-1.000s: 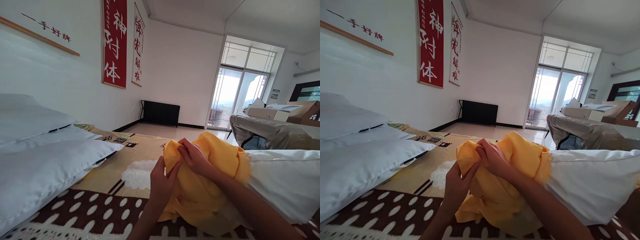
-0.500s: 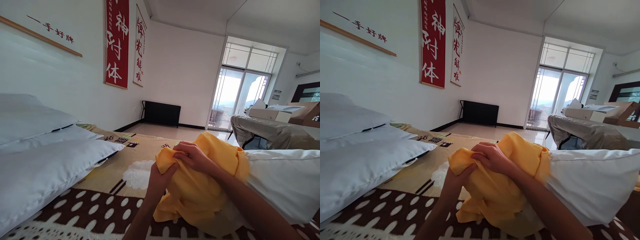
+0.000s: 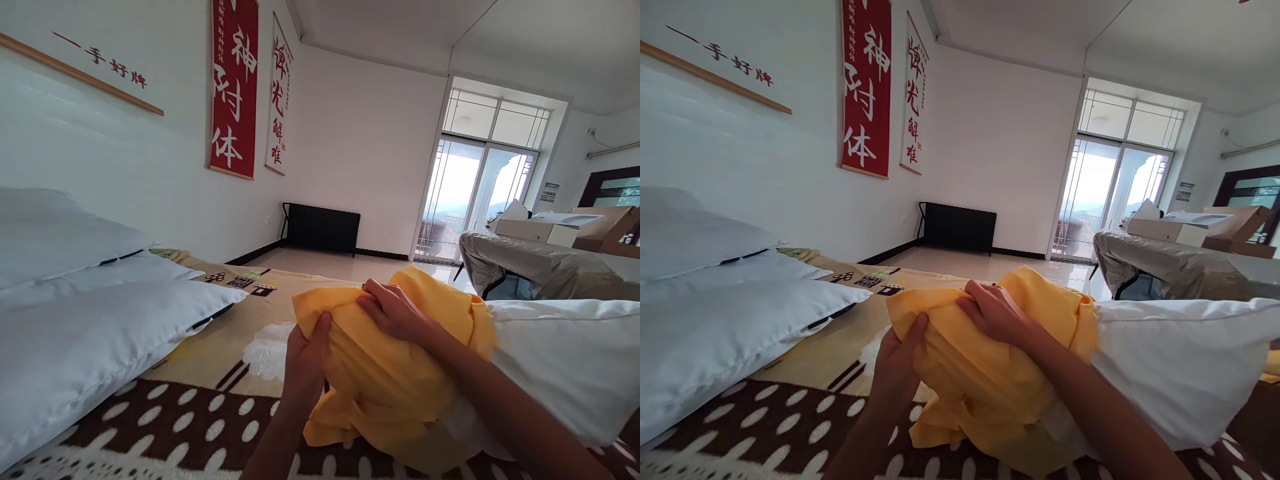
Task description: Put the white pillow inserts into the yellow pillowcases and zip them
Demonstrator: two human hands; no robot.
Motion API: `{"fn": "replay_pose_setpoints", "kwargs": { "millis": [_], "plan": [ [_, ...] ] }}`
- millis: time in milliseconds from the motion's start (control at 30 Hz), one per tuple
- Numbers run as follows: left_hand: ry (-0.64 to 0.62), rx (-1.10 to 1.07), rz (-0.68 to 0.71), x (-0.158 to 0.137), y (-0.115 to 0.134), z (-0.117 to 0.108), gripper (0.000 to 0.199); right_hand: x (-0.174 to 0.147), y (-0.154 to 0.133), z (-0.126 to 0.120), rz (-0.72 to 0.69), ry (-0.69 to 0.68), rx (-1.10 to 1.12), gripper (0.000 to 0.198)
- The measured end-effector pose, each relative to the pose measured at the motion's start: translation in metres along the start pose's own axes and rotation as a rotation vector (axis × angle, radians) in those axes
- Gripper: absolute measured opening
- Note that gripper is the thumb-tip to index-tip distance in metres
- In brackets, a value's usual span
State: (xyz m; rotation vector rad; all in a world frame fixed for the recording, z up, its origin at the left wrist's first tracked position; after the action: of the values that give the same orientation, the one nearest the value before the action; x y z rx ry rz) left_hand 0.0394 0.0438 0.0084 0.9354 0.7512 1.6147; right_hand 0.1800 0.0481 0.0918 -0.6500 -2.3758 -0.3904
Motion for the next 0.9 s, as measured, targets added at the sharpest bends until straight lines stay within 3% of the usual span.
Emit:
{"fn": "replay_pose_setpoints", "kwargs": {
  "millis": [133, 200, 433, 667, 767, 900],
  "plan": [
    [0.335, 0.349, 0.279, -0.008, 0.006, -0.008, 0.036, -0.005, 0.007, 0.002, -0.030, 0.020, -0.065, 0.026],
    [0.390, 0.403, 0.333, -0.013, 0.005, -0.007, 0.035, -0.006, 0.010, 0.000, -0.075, 0.093, -0.137, 0.028],
    [0.158, 0.303, 0.124, -0.021, 0.005, 0.008, 0.027, -0.012, 0.013, -0.010, -0.184, 0.214, -0.298, 0.031],
    [-0.164, -0.021, -0.084, -0.012, 0.004, 0.010, 0.048, -0.015, 0.012, -0.005, -0.286, 0.104, -0.393, 0.038],
    [-0.147, 0.047, -0.026, -0.007, 0.003, 0.008, 0.045, -0.014, 0.017, -0.006, -0.272, 0.077, -0.405, 0.037],
    [0.015, 0.308, 0.178, -0.007, 0.013, 0.005, 0.033, -0.009, 0.005, -0.008, -0.231, 0.042, -0.384, 0.022]
  ]
}}
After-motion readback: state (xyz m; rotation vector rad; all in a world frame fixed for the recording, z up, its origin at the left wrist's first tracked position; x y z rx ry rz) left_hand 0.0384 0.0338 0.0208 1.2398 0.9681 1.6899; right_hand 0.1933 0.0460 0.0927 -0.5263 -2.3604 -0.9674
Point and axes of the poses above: each hand's wrist, its own x-axis towards the middle knuckle, its own z-axis out of the palm, y = z × x, the point moved 5 cm from there along x, towards the middle knuckle, and after that the axes turned 10 degrees about -z, right-handed, at the moved point
